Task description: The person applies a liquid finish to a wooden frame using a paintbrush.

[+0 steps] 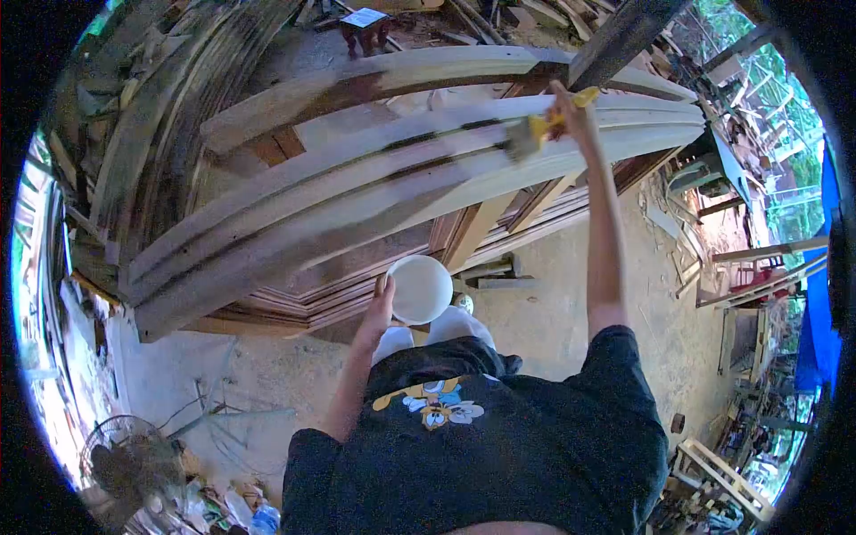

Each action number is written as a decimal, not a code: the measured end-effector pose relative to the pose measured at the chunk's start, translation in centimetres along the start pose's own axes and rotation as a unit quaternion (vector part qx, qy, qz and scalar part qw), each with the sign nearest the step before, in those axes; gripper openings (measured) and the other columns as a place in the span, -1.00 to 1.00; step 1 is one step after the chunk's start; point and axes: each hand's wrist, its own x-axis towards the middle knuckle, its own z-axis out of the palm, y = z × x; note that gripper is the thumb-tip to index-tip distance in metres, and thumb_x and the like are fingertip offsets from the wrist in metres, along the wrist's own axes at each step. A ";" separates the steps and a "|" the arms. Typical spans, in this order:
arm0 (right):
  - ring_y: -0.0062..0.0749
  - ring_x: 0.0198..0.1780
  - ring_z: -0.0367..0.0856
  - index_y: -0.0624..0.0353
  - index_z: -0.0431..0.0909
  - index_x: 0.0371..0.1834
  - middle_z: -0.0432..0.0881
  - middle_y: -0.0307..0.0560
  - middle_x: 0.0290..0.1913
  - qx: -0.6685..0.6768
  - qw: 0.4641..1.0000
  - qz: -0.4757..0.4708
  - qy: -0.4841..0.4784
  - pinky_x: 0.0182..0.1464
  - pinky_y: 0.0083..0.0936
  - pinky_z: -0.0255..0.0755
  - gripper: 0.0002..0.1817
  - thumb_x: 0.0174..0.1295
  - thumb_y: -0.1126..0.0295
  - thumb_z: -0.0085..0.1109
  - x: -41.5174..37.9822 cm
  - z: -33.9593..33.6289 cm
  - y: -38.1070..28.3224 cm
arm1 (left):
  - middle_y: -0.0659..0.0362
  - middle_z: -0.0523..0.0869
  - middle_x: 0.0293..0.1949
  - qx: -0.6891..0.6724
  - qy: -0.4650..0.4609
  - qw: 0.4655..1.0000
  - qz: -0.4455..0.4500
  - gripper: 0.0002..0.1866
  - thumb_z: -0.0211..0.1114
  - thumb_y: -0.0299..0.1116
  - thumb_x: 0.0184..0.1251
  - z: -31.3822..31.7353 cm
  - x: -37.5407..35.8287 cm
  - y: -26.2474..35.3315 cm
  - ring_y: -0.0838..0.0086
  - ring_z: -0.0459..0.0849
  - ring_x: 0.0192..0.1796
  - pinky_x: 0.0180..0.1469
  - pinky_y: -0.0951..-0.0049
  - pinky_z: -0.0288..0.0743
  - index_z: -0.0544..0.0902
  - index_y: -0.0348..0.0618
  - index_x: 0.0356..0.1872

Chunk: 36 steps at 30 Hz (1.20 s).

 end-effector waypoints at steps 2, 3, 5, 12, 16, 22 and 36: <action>-0.49 -0.68 0.41 0.19 0.43 -0.64 0.43 -0.09 -0.71 -0.163 0.985 -0.033 0.046 -0.63 -0.50 0.31 -0.61 0.03 0.06 -0.10 0.0 -1.8 0.2 | 0.04 0.24 -0.01 0.014 -0.016 1.000 -0.022 -0.46 -0.23 0.06 0.13 -1.0 -0.6 -0.1 0.25 0.36 -0.04 -0.45 0.36 0.53 0.01 0.04 0.08; -0.49 -0.68 0.41 0.19 0.43 -0.64 0.43 -0.09 -0.71 -0.164 0.985 -0.030 0.051 -0.63 -0.50 0.31 -0.61 0.03 0.06 -0.10 -0.5 -0.9 0.2 | 0.04 0.26 -0.02 -0.008 -0.020 1.000 -0.002 -0.47 -0.24 0.06 0.13 -1.4 -0.6 -1.1 0.24 0.38 -0.06 -0.45 0.38 0.53 0.02 0.04 0.07; -0.29 -0.67 0.44 0.21 0.46 -0.60 0.45 0.04 -0.69 -0.445 0.885 -0.107 0.087 -0.60 -0.35 0.31 -0.62 0.01 0.08 -0.09 -1.9 3.4 0.2 | 0.04 0.27 -0.03 -0.030 -0.028 0.999 0.019 -0.48 -0.24 0.05 0.13 -1.9 -0.7 -0.6 0.23 0.40 -0.08 -0.45 0.40 0.53 0.03 0.04 0.06; -0.45 -0.68 0.38 0.19 0.40 -0.56 0.43 -0.21 -0.67 -0.168 0.954 -0.164 -0.188 -0.59 -0.55 0.27 -0.58 0.00 0.00 -0.10 -9.6 18.2 -4.8 | -0.02 0.24 -0.01 -0.203 -0.042 0.967 -0.151 -0.43 -0.27 0.08 0.13 -1.1 0.0 2.5 0.22 0.44 -0.12 -0.45 0.40 0.51 -0.01 -0.02 0.09; -0.51 -0.68 0.38 0.19 0.38 -0.54 0.42 -0.28 -0.60 0.115 0.920 -0.023 -0.374 -0.59 -0.68 0.28 -0.62 0.02 0.05 -0.10 -8.5 19.6 -3.5 | -0.03 0.22 -0.01 -0.144 -0.051 0.976 -0.158 -0.44 -0.26 0.08 0.12 0.0 1.2 4.3 0.18 0.42 -0.12 -0.44 0.33 0.51 -0.02 0.01 0.09; -0.32 -0.54 0.48 0.26 0.33 -0.38 0.45 -0.09 -0.50 0.095 0.981 -0.020 -0.166 -0.56 -0.48 0.43 -0.61 0.06 0.09 -0.16 0.2 5.8 1.3 | -0.07 0.19 0.01 -0.150 -0.056 0.977 -0.143 -0.47 -0.25 0.03 0.14 1.0 3.4 2.1 0.16 0.41 -0.12 -0.45 0.30 0.51 -0.05 0.07 0.10; -0.11 -0.47 0.49 0.17 0.50 -0.54 0.51 0.05 -0.53 -0.463 0.860 -0.197 -0.088 -0.45 -0.32 0.35 -0.67 -0.09 0.11 -0.06 0.8 14.5 -2.0 | -0.06 0.19 0.05 0.130 -0.007 0.991 0.041 -0.40 -0.27 0.08 0.13 1.7 3.7 0.2 0.23 0.17 0.10 0.07 0.34 0.08 0.01 -0.07 0.11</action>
